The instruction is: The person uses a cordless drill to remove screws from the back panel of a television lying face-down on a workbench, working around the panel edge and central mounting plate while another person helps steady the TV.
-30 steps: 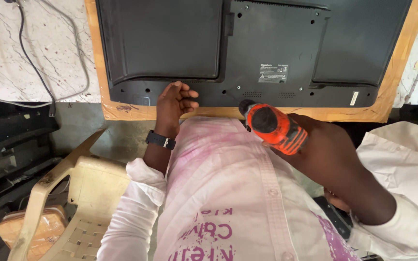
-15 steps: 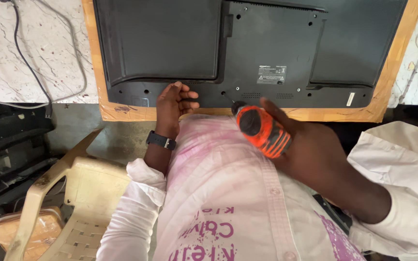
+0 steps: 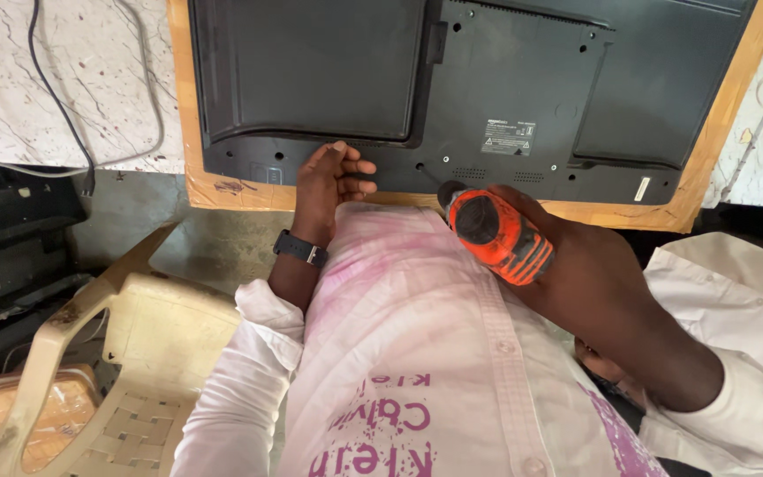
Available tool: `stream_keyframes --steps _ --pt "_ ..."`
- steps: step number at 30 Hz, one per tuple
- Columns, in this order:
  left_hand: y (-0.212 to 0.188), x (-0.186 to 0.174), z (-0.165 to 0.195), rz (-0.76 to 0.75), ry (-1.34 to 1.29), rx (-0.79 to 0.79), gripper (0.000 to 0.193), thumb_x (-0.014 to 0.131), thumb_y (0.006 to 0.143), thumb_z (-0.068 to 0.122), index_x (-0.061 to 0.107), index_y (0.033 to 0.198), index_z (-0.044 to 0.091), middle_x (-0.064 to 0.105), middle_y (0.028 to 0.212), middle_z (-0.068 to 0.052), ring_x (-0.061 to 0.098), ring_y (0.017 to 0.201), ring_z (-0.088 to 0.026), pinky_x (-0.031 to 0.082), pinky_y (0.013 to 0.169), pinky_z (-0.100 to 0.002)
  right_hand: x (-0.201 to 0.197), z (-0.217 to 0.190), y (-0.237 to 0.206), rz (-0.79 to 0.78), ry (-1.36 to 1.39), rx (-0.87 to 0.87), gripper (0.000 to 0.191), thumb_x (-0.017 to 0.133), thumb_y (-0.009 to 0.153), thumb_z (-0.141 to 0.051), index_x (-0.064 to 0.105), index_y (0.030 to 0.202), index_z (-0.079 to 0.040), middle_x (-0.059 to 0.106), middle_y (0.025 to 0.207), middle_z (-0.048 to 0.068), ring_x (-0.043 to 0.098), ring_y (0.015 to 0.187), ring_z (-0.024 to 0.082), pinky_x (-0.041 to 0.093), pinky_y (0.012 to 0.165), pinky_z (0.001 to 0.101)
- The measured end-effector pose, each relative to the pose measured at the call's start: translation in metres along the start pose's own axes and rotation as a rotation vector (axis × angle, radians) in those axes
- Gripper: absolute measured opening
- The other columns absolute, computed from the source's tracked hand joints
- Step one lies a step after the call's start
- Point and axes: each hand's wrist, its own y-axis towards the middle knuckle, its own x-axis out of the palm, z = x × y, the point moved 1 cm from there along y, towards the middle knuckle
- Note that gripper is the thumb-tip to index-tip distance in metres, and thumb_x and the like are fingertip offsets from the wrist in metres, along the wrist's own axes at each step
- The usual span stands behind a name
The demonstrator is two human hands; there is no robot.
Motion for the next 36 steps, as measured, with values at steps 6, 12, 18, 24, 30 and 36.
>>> stream_keyframes --steps 6,12,18,24,30,36 --pt "0.001 0.0 -0.001 -0.004 0.0 0.002 0.026 0.052 0.104 0.035 0.063 0.098 0.011 0.076 0.087 -0.008 0.072 0.065 -0.016 0.054 0.059 -0.029 0.002 0.003 0.0 0.013 0.032 -0.005 0.075 0.075 0.081 -0.039 0.044 0.149 -0.031 0.075 0.087 0.012 0.071 0.077 0.037 0.055 0.062 0.0468" --pt "0.002 0.0 -0.003 -0.002 0.003 0.009 0.026 0.052 0.104 0.035 0.062 0.099 0.011 0.076 0.088 -0.008 0.072 0.065 -0.016 0.053 0.059 -0.029 0.003 0.014 0.002 0.058 0.078 -0.026 0.069 0.076 0.083 -0.043 0.048 0.145 -0.029 0.075 0.091 0.011 0.071 0.077 0.038 0.055 0.061 0.0472" --pt "0.004 0.001 -0.005 0.009 0.02 0.0 0.028 0.051 0.104 0.036 0.061 0.099 0.011 0.076 0.087 -0.008 0.072 0.065 -0.016 0.053 0.059 -0.029 0.006 0.021 0.001 0.039 0.113 -0.016 0.072 0.074 0.08 -0.044 0.049 0.145 -0.027 0.075 0.088 0.013 0.071 0.077 0.038 0.055 0.063 0.0463" --pt "0.002 0.002 -0.005 0.002 0.022 0.017 0.028 0.051 0.104 0.037 0.061 0.099 0.011 0.075 0.087 -0.008 0.072 0.065 -0.017 0.053 0.06 -0.03 0.007 0.036 -0.009 0.0 0.079 0.05 0.07 0.075 0.084 -0.047 0.053 0.146 -0.025 0.076 0.09 0.012 0.072 0.084 0.035 0.054 0.068 0.044" --pt "0.0 0.004 -0.002 0.029 0.061 0.025 0.03 0.051 0.104 0.038 0.061 0.099 0.01 0.075 0.087 -0.008 0.072 0.065 -0.017 0.054 0.06 -0.03 0.008 0.057 -0.045 0.203 0.456 -0.037 0.045 0.084 0.076 -0.026 0.071 0.117 -0.01 0.079 0.1 0.007 0.076 0.089 0.021 0.057 0.074 0.0335" --pt "-0.001 0.007 -0.001 0.047 0.067 0.001 0.029 0.051 0.104 0.035 0.062 0.098 0.01 0.075 0.086 -0.008 0.071 0.065 -0.017 0.055 0.06 -0.03 0.016 0.084 -0.064 0.14 0.876 0.165 0.042 0.08 0.08 -0.012 0.071 0.121 -0.006 0.077 0.099 0.002 0.067 0.086 0.01 0.053 0.075 0.0275"
